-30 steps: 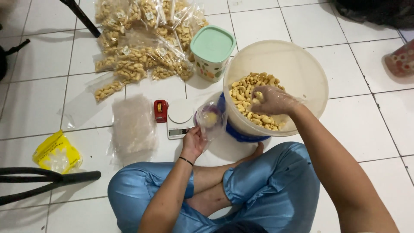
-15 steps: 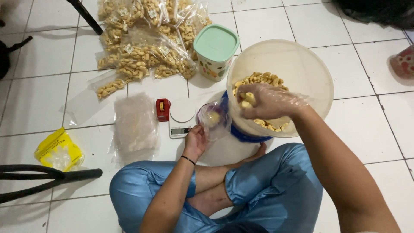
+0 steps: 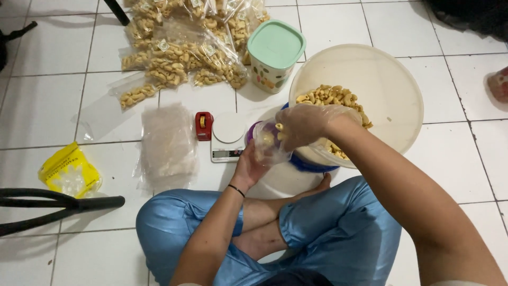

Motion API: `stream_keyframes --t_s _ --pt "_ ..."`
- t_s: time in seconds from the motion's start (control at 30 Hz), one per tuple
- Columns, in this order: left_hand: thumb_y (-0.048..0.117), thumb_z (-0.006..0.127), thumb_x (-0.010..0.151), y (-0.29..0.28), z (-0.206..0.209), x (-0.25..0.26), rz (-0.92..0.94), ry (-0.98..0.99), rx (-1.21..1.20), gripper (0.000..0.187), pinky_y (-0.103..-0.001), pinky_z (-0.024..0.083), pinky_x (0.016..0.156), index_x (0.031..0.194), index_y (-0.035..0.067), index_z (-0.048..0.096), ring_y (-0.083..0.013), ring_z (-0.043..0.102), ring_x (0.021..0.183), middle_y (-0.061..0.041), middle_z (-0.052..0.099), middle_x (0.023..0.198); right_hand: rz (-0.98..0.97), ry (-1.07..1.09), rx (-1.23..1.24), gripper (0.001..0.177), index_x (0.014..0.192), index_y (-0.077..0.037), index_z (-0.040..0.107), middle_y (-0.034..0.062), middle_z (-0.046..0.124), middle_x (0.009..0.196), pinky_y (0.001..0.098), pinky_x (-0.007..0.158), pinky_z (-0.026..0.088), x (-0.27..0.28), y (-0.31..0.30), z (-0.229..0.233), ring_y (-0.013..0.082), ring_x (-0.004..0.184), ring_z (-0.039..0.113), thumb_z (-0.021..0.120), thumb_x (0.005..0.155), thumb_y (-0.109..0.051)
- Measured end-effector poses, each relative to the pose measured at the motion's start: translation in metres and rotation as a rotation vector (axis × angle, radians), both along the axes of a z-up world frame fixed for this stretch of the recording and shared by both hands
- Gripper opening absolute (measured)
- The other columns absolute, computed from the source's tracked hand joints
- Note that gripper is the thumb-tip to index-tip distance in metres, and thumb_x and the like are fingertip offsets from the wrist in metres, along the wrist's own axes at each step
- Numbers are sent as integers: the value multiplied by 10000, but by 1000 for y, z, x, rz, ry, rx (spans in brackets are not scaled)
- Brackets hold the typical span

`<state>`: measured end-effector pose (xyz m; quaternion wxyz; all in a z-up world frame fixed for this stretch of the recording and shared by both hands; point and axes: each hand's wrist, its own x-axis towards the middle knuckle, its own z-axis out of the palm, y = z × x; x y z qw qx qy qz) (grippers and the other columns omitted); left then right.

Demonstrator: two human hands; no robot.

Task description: Manually packing snacks from a large bucket into small plastic bags and weighing them on a digital scale.

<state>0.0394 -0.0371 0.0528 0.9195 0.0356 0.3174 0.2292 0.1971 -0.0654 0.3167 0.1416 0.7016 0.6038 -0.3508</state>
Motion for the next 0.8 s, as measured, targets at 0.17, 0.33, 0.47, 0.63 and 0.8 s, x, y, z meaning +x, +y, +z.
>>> stream_keyframes --t_s 0.17,0.33,0.47,0.63,0.8 --pt "562 736 872 5 -19 4 -41 -5 44 449 -295 552 682 1030 143 709 -220 666 869 -58 711 966 -17 -32 18 605 1279 -142 681 219 750 939 497 842 599 2 6 -15 421 960 745 838 720 -314" --pt "573 662 921 0 1 2 -53 18 71 461 -287 540 682 1028 125 667 -217 651 854 -58 680 944 -3 -66 19 624 1305 -162 673 234 743 1004 524 870 585 1 4 -15 437 1038 725 838 728 -333" --pt "705 629 889 8 -37 3 -150 119 186 577 -307 518 725 1122 178 664 -217 646 903 -38 692 1029 -11 -88 93 540 1281 -105 686 224 756 967 503 846 595 -3 1 9 419 967 749 789 752 -138" --pt "695 645 889 5 -38 -1 -151 155 184 586 -328 523 748 1127 159 647 -218 655 941 -40 696 1063 -40 -76 78 538 1281 -101 693 220 763 987 493 866 594 1 1 24 398 953 751 780 750 -108" --pt "665 611 926 3 -2 1 -141 158 171 569 -345 503 796 1143 140 630 -233 644 964 -51 693 1095 -12 -58 72 553 1288 -92 690 220 760 953 509 833 604 -3 0 30 405 909 759 804 747 -97"
